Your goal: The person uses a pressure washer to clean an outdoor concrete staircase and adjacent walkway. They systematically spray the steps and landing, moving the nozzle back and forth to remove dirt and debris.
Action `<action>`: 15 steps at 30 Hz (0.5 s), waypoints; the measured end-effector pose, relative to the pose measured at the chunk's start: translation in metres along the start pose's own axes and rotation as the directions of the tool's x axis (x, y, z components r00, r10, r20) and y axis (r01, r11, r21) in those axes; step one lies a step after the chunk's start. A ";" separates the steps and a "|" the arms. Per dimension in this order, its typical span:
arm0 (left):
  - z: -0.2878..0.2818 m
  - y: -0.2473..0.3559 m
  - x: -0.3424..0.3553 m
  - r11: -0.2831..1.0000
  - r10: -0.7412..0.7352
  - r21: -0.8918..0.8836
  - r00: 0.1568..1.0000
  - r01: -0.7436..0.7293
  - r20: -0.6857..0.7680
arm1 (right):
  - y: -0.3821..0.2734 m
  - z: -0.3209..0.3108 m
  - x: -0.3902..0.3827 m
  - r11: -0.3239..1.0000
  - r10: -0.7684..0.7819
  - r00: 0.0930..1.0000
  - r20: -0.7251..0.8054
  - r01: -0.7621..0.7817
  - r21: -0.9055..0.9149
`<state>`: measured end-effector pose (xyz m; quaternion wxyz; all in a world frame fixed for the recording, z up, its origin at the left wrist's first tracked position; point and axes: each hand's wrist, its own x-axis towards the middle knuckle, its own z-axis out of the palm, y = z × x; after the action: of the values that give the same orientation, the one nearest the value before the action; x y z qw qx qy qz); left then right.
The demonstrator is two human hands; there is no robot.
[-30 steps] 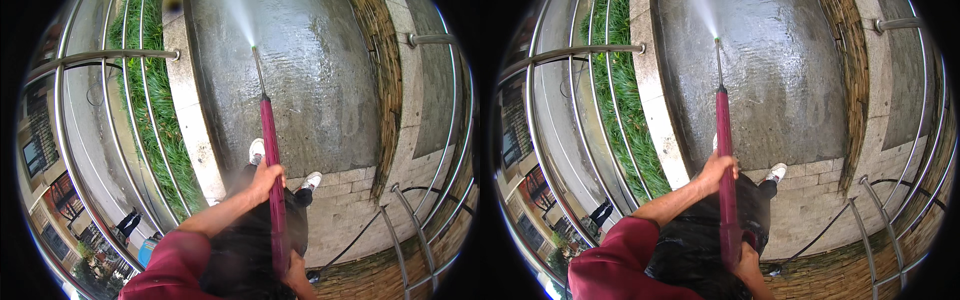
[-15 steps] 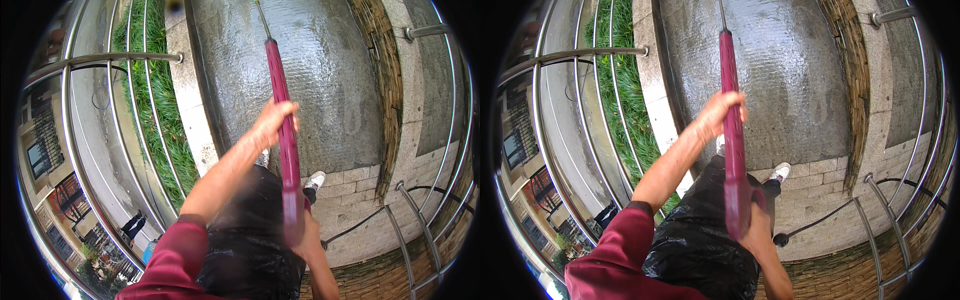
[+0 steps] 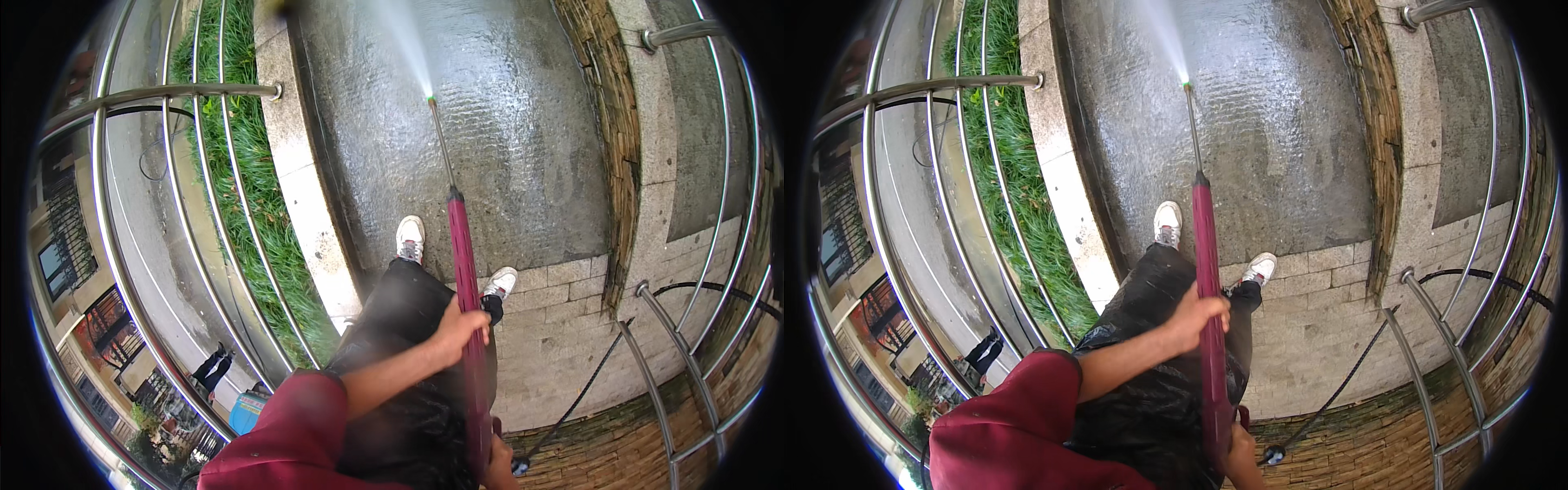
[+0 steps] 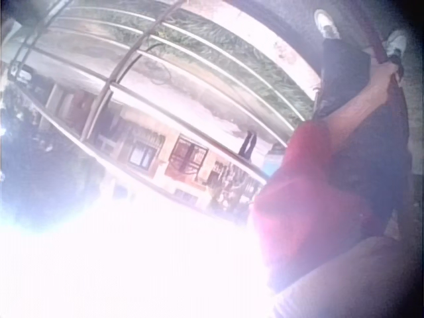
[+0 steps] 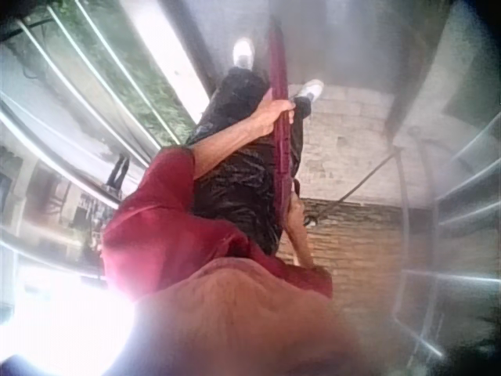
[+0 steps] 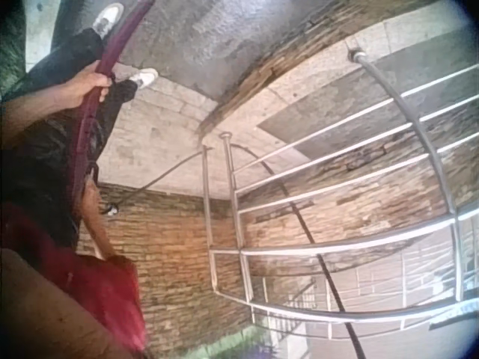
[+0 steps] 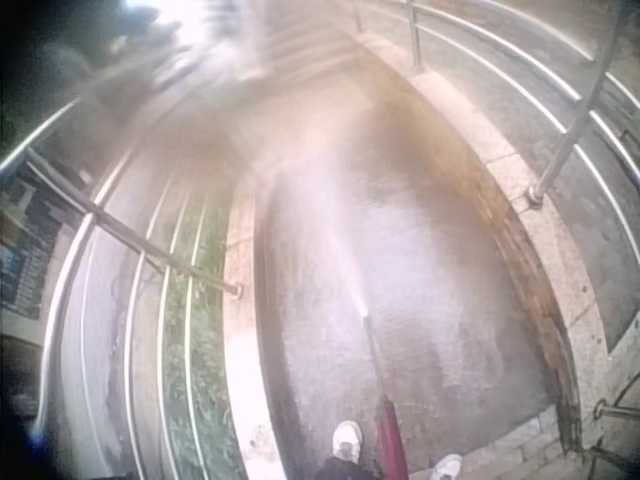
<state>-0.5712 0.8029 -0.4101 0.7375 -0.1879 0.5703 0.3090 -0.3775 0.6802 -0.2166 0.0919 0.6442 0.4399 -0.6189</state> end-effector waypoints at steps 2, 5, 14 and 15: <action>-0.003 0.041 0.030 0.994 0.063 0.090 0.997 -0.067 0.047 | -0.024 0.010 0.043 0.996 -0.036 0.999 -0.029 0.039 0.079; 0.001 0.116 0.076 0.971 0.188 0.128 0.974 -0.204 0.128 | -0.064 0.016 0.116 0.967 -0.200 0.973 -0.114 0.215 0.139; 0.035 0.194 0.101 0.959 0.270 0.020 0.929 -0.284 0.253 | -0.082 -0.008 0.173 0.952 -0.269 0.956 -0.112 0.282 0.117; 0.032 0.177 0.093 0.949 0.279 0.074 0.926 -0.306 0.254 | -0.072 -0.007 0.161 0.967 -0.216 0.973 -0.083 0.225 0.117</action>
<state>-0.6517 0.9757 -0.4774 0.7559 -0.0200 0.5150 0.4036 -0.4455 0.8007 -0.3258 -0.0337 0.6169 0.4718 -0.6290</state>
